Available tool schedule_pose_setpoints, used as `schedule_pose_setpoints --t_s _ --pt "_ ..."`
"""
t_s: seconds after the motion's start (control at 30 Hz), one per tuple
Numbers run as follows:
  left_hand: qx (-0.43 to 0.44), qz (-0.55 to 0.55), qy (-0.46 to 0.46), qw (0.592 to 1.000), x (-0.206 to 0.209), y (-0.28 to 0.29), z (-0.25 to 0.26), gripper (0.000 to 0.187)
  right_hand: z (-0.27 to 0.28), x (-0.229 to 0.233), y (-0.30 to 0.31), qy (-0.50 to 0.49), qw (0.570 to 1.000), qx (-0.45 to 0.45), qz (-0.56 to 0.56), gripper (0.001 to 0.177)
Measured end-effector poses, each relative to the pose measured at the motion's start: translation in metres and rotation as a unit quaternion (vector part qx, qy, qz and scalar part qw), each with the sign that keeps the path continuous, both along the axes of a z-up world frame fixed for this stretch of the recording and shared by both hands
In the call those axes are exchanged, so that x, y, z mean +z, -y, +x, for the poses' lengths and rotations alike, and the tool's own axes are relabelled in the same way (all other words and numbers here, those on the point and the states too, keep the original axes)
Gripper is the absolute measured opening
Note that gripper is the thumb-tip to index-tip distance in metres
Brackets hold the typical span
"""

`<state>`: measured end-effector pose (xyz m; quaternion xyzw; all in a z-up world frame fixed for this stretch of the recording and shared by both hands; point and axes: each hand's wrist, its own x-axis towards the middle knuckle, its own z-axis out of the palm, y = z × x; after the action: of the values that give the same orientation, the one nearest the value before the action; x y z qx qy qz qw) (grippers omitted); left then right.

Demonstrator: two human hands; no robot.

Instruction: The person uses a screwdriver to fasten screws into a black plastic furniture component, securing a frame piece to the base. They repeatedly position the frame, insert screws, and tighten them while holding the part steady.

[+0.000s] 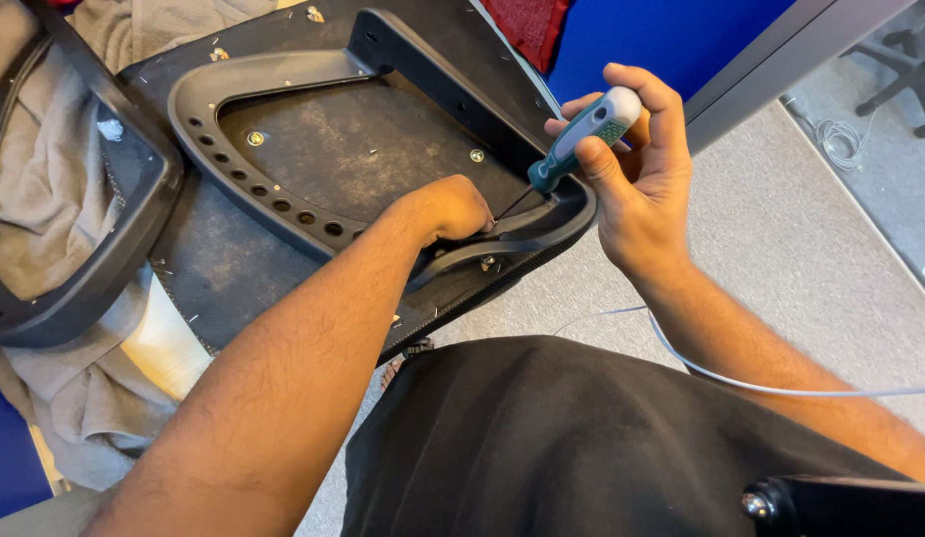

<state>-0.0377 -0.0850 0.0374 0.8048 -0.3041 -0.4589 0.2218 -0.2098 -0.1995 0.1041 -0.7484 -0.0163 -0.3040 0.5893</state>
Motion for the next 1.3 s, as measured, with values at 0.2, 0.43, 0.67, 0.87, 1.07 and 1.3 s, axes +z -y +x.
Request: schedule_pose_setpoints --t_s 0.2,0.43,0.67,0.87,1.07,1.3 --pt "0.011 0.004 -0.011 1.0 -0.001 0.001 0.0 0.025 0.004 0.0 -0.001 -0.008 1.0 -0.008 -0.017 0.048" --pt "0.033 -0.007 -0.017 0.999 -0.004 0.001 -0.003 0.023 0.008 0.014 -0.017 -0.036 0.981 -0.108 -0.155 0.054" --pt "0.049 0.007 -0.042 0.998 0.0 0.001 -0.002 0.021 0.015 0.026 -0.018 -0.034 0.968 -0.157 -0.195 0.04" --pt "0.018 0.028 -0.009 0.999 -0.004 0.002 0.002 0.024 0.018 0.016 -0.025 0.002 0.937 -0.201 -0.285 0.031" --pt "0.04 -0.026 -0.015 0.999 -0.016 0.005 0.004 0.024 0.018 0.023 -0.03 -0.039 0.919 -0.255 -0.299 0.028" --pt "0.047 -0.018 -0.035 0.998 -0.02 0.007 0.005 0.024 0.01 0.03 -0.028 -0.01 0.994 -0.058 -0.095 0.036"
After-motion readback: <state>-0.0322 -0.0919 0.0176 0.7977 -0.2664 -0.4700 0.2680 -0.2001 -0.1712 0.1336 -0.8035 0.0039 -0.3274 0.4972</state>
